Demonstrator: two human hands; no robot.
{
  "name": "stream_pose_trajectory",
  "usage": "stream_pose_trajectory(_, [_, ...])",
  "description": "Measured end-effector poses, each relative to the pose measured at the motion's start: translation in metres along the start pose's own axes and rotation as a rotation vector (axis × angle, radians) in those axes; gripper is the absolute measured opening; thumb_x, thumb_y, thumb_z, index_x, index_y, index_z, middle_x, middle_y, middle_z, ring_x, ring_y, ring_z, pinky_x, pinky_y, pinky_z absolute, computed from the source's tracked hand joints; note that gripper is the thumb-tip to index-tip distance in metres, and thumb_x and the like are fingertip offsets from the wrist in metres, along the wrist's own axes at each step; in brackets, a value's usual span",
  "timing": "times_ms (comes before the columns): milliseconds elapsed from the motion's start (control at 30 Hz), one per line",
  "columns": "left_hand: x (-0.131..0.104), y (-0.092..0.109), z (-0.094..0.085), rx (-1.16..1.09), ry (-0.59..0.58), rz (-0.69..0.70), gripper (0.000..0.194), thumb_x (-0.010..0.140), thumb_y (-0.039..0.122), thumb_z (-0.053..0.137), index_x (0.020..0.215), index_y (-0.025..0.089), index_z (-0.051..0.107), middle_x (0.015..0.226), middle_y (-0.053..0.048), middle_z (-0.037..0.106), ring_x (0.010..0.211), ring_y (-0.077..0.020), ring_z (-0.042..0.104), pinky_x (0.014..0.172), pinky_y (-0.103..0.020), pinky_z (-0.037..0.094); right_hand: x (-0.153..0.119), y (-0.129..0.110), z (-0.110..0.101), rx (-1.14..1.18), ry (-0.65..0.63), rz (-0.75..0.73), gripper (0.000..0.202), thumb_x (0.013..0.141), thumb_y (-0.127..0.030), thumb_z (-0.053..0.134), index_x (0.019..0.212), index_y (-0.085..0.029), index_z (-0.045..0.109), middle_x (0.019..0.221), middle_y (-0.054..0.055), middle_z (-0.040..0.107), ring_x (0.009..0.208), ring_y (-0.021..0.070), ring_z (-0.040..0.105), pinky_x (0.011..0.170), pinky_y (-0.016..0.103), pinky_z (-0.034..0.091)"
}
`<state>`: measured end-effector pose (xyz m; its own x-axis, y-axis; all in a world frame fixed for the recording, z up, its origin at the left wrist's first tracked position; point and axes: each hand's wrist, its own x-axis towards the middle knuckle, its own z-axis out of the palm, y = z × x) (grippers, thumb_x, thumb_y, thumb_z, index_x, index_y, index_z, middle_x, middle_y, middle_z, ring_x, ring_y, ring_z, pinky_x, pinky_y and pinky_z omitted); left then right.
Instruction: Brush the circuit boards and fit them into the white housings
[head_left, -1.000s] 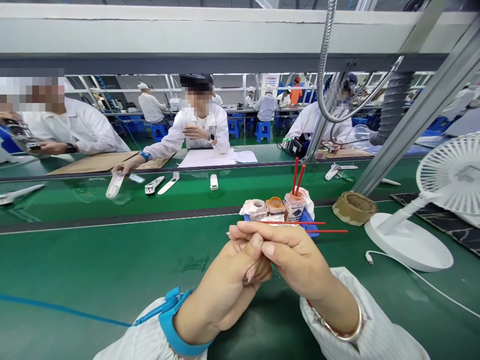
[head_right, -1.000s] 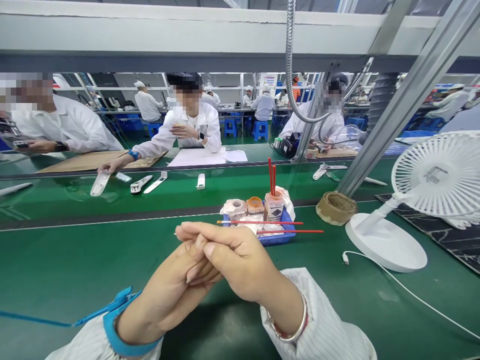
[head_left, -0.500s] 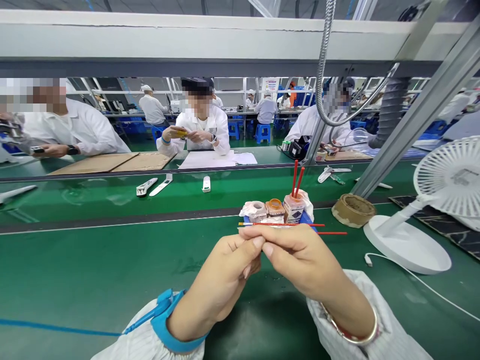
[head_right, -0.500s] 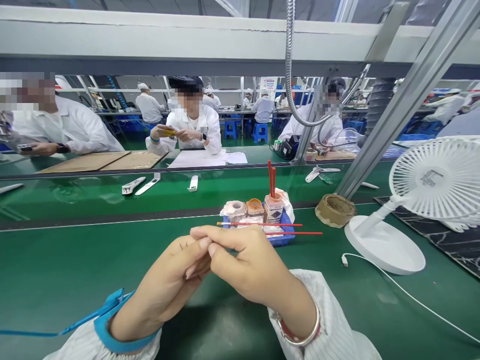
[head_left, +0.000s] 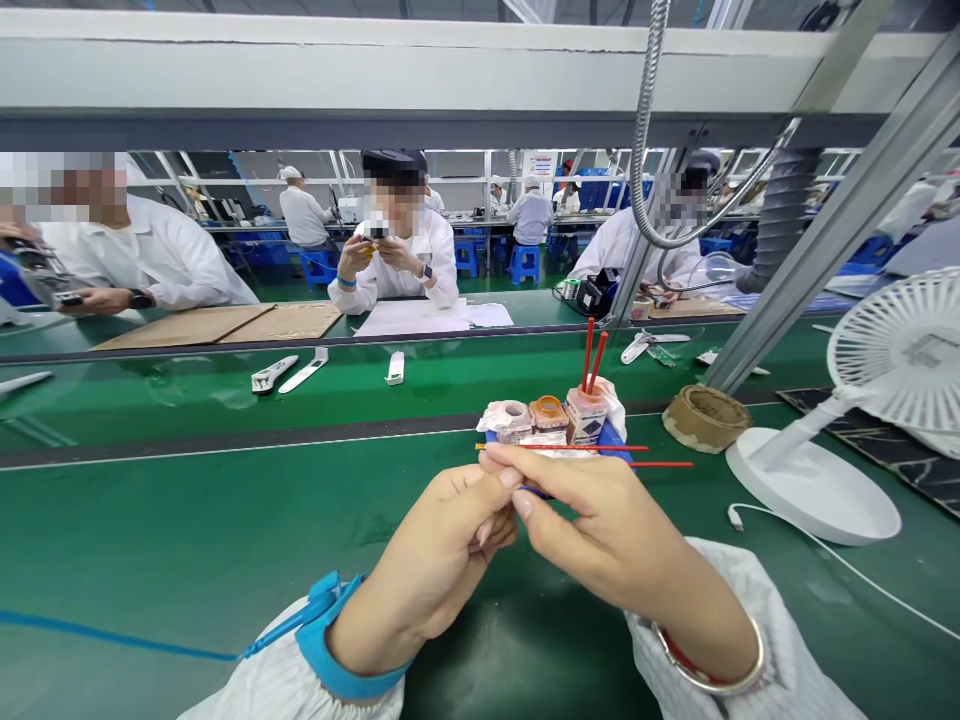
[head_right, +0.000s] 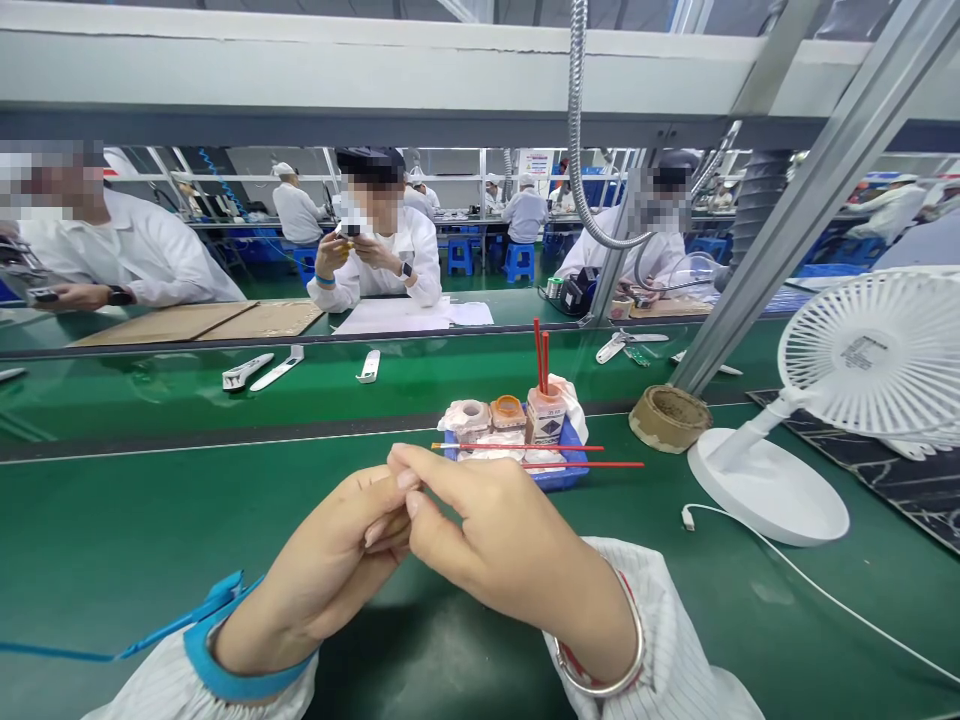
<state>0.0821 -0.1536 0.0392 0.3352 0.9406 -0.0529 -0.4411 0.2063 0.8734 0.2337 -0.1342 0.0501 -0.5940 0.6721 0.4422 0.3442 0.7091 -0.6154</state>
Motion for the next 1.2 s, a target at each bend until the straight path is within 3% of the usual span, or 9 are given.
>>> stream_pose_trajectory(233, [0.001,-0.001,-0.003,0.144,0.004,0.034,0.048,0.079,0.036,0.057,0.043,0.018,0.031,0.047,0.005,0.023,0.051,-0.0093,0.023,0.052,-0.025,0.021,0.004,0.004,-0.005,0.021,-0.030,-0.042,0.037,0.087,-0.017,0.043,0.120,-0.025,0.055,0.108,0.000,0.065,0.100,0.0191,0.059,0.089,0.030,0.047])
stream_pose_trajectory(500, [0.003,-0.001,-0.005,0.134,-0.050,-0.009,0.048,0.081,0.037,0.054,0.044,0.018,0.030,0.047,0.005,0.022,0.050,-0.0097,0.021,0.051,-0.027,0.018,0.003,0.007,-0.011,0.030,-0.083,-0.069,0.041,0.086,-0.012,0.039,0.123,-0.024,0.053,0.098,0.000,0.067,0.086,0.0166,0.063,0.078,0.028,0.050])
stream_pose_trajectory(633, [0.003,-0.001,-0.005,0.141,-0.063,-0.007,0.048,0.081,0.037,0.054,0.044,0.018,0.030,0.047,0.005,0.023,0.051,-0.0097,0.021,0.051,-0.027,0.018,0.003,0.006,-0.011,0.054,-0.083,-0.086,0.040,0.086,-0.012,0.040,0.123,-0.024,0.053,0.105,0.001,0.065,0.094,0.0181,0.061,0.084,0.029,0.048])
stream_pose_trajectory(767, [0.003,-0.001,-0.005,0.232,0.007,0.044,0.049,0.079,0.043,0.055,0.044,0.018,0.031,0.047,0.005,0.025,0.051,-0.0101,0.023,0.052,-0.027,0.019,0.004,0.005,-0.010,0.028,-0.043,-0.089,0.037,0.086,-0.017,0.045,0.122,-0.025,0.053,0.107,0.002,0.065,0.098,0.0203,0.060,0.087,0.032,0.047])
stream_pose_trajectory(1000, [0.006,-0.003,-0.008,0.376,0.024,0.098,0.046,0.082,0.040,0.051,0.046,0.018,0.032,0.049,0.003,0.029,0.054,-0.0112,0.026,0.055,-0.027,0.021,0.004,0.005,-0.009,-0.040,-0.080,-0.094,0.039,0.087,-0.013,0.038,0.123,-0.021,0.051,0.104,0.003,0.066,0.094,0.0173,0.061,0.086,0.029,0.046])
stream_pose_trajectory(1200, [0.014,0.003,-0.015,0.443,-0.001,0.104,0.047,0.083,0.043,0.050,0.046,0.018,0.035,0.049,0.004,0.028,0.052,-0.0106,0.025,0.051,-0.026,0.020,0.005,0.013,-0.008,-0.125,0.091,-0.059,0.037,0.083,-0.012,0.042,0.115,-0.016,0.058,0.092,0.003,0.069,0.079,0.0143,0.064,0.073,0.024,0.049])
